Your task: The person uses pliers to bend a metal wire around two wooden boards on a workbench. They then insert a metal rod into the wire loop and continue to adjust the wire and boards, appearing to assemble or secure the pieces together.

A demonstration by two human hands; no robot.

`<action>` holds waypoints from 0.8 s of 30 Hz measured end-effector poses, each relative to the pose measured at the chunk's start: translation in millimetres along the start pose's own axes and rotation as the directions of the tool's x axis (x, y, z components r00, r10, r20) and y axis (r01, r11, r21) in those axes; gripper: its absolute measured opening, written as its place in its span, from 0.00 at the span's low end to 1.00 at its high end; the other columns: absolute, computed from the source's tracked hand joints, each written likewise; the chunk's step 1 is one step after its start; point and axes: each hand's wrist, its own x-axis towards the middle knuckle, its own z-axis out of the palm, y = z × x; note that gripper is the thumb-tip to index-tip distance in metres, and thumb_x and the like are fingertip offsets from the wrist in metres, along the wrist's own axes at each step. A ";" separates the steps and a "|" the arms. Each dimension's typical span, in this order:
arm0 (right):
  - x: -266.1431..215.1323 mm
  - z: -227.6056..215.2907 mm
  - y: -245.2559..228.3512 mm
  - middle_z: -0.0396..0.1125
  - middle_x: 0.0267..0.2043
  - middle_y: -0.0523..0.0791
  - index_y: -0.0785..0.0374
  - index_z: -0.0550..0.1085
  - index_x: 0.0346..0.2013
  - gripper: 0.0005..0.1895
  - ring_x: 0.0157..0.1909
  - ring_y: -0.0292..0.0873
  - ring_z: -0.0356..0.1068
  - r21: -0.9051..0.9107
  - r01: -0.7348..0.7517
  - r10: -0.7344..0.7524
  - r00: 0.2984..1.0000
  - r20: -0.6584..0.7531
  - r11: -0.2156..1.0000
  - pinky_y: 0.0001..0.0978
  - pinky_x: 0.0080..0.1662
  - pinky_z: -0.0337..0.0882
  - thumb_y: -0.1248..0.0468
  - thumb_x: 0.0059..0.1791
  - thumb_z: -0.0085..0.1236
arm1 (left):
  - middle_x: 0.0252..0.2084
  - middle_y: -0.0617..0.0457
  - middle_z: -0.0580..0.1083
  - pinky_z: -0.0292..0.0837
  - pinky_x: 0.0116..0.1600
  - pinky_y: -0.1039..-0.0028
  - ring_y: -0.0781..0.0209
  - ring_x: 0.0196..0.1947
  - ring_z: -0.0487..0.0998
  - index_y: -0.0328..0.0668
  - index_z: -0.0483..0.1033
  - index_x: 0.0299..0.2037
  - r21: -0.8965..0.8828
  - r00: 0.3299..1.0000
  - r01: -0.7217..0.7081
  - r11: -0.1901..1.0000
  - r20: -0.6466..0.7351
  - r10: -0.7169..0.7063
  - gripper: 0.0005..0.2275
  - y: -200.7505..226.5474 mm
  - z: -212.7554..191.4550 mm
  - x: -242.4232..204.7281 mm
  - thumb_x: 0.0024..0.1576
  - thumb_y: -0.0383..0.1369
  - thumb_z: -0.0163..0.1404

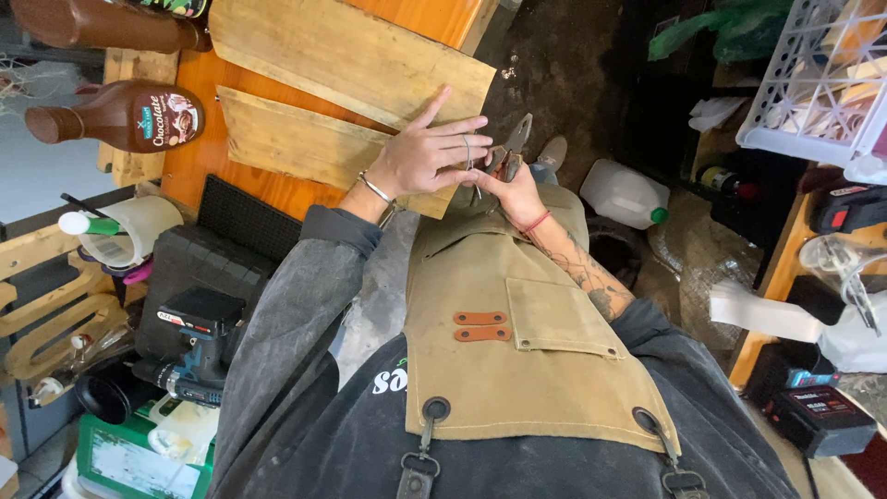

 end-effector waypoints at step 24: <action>10.4 -13.5 -3.7 0.78 0.44 0.47 0.59 0.73 0.47 0.16 0.37 0.46 0.82 0.056 -0.114 0.109 0.990 0.086 0.992 0.39 0.46 0.85 0.66 0.55 0.76 | 0.93 0.28 0.35 0.27 0.89 0.14 0.20 0.93 0.35 0.53 0.41 0.94 0.446 0.818 0.431 0.785 0.174 -0.548 0.79 0.4 -31.6 9.2 0.43 1.03 0.49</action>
